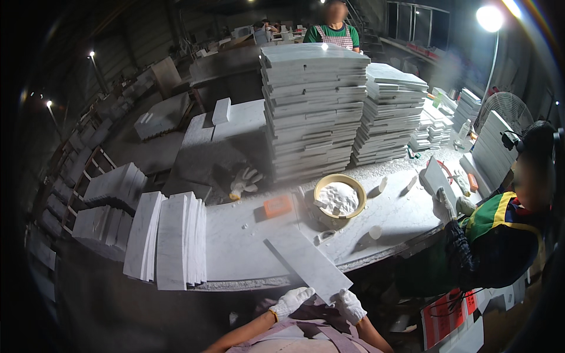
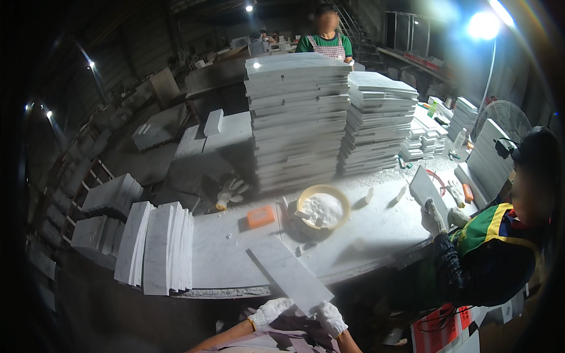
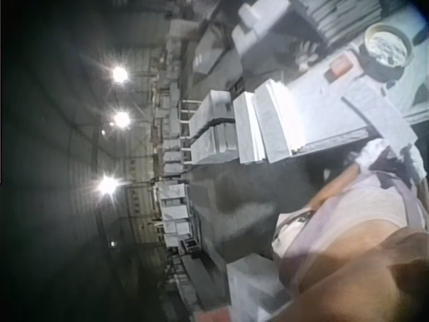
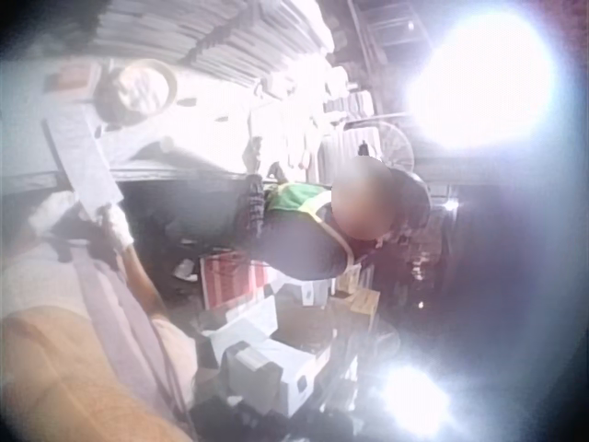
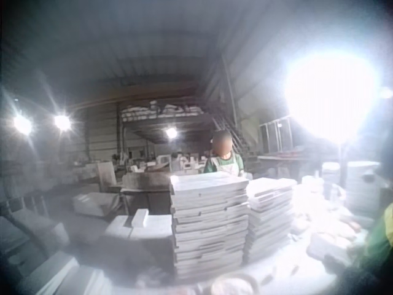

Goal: The person repeatedly picks white rectangular tiles from a stack, scrapes their edges with a small metal tool, and rubs the edges with an orange block. Finished tiles are placed into a growing stack on the table. A coworker performs similar work nearby.

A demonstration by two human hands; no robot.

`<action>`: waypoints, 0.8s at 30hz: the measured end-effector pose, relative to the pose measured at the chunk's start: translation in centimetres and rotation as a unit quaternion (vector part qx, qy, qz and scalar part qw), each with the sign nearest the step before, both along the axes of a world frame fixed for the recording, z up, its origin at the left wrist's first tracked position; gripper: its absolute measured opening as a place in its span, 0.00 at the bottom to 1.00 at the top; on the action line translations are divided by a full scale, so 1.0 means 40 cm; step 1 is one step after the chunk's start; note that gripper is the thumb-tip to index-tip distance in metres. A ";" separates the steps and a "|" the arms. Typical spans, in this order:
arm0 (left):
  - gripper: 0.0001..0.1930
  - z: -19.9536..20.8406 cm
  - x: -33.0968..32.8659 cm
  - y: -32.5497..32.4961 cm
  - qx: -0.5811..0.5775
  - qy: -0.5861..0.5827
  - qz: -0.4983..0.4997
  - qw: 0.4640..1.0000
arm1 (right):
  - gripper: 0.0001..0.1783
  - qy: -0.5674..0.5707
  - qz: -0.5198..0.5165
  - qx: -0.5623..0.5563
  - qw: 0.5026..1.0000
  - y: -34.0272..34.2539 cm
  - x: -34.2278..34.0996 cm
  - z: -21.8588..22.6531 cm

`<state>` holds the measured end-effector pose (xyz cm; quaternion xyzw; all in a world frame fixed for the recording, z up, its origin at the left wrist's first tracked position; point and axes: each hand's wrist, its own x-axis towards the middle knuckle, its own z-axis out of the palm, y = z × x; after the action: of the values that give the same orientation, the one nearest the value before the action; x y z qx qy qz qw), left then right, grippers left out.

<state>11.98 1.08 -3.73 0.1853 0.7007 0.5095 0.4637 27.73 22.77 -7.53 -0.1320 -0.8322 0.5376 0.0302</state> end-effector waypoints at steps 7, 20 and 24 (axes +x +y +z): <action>0.37 -0.044 0.035 0.039 0.130 -0.189 0.106 0.968 | 0.22 -0.111 -0.039 -0.265 0.957 -0.024 0.004 0.016; 0.33 -0.038 0.044 0.087 0.027 -0.212 0.167 0.962 | 0.26 -0.109 0.048 -0.055 0.991 0.014 -0.001 0.026; 0.27 -0.028 0.044 0.095 0.063 -0.273 0.203 0.938 | 0.27 -0.095 0.040 -0.028 0.994 0.009 0.004 0.009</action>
<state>13.73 4.86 -4.86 -0.0784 0.5368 0.6667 0.5110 27.88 23.12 -7.16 -0.1498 -0.8208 0.5462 -0.0744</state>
